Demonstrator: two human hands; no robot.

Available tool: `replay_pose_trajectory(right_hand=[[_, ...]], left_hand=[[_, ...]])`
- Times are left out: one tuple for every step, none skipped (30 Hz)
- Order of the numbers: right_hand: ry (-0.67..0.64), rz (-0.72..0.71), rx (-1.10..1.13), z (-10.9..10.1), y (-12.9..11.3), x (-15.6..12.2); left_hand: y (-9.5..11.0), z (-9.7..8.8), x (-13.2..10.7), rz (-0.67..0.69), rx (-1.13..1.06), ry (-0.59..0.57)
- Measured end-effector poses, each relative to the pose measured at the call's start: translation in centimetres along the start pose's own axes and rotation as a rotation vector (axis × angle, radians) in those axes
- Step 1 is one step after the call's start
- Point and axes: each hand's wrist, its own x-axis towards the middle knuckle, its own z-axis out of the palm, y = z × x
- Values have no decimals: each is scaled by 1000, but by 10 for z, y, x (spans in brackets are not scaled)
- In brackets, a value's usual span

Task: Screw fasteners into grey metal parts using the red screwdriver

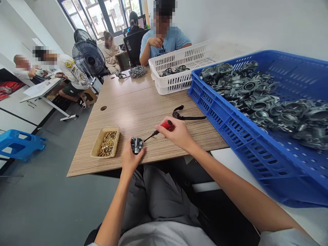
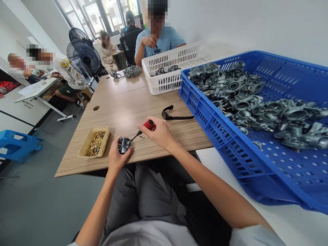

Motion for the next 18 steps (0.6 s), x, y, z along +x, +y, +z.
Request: replay_pose_trajectory(right_hand=[[-13, -10, -40, -2, -1, 0], [-27, -23, -73, -4, -2, 1], [-39, -39, -102, -6, -3, 1], [-47, -59, -131, -8, -4, 2], [-52, -81, -161, -10, -5, 2], [-54, -105, -192, -11, -6, 2], [-57, -125, -222, -12, -6, 2], [-59, -139, -250, -13, -6, 2], [-65, -146, -274, -14, -6, 2], [-73, -149, -291, -14, -6, 2], [-81, -147, -301, -14, -6, 2], [-88, -143, -306, -15, -7, 2], [-96, -138, -308, -16, -7, 2], [-109, -133, -307, -17, -9, 2], [-129, -130, -305, -18, -10, 2], [-155, -128, -304, -20, -12, 2], [-187, -127, -301, -22, -13, 2], [-226, -128, -297, -25, -15, 2]], left_hand=[[0, 0, 0, -1, -1, 3], [0, 0, 0, -1, -2, 5], [0, 0, 0, -2, -3, 7], [0, 0, 0, -2, -4, 6], [0, 0, 0, -3, -4, 6], [0, 0, 0, -4, -3, 5], [0, 0, 0, -4, -1, 4], [0, 0, 0, -5, 0, 2], [0, 0, 0, -7, 3, 2], [0, 0, 0, -7, 5, 2], [-1, 1, 0, -6, 7, 3], [-1, 1, 0, -4, 8, 4], [-2, 1, 0, -1, 8, 7], [-2, 1, 0, 3, 7, 11], [-3, 2, 0, 6, 6, 15], [-4, 2, 0, 8, 4, 20], [-4, 2, 0, 8, 3, 25], [-5, 2, 0, 8, 1, 28]])
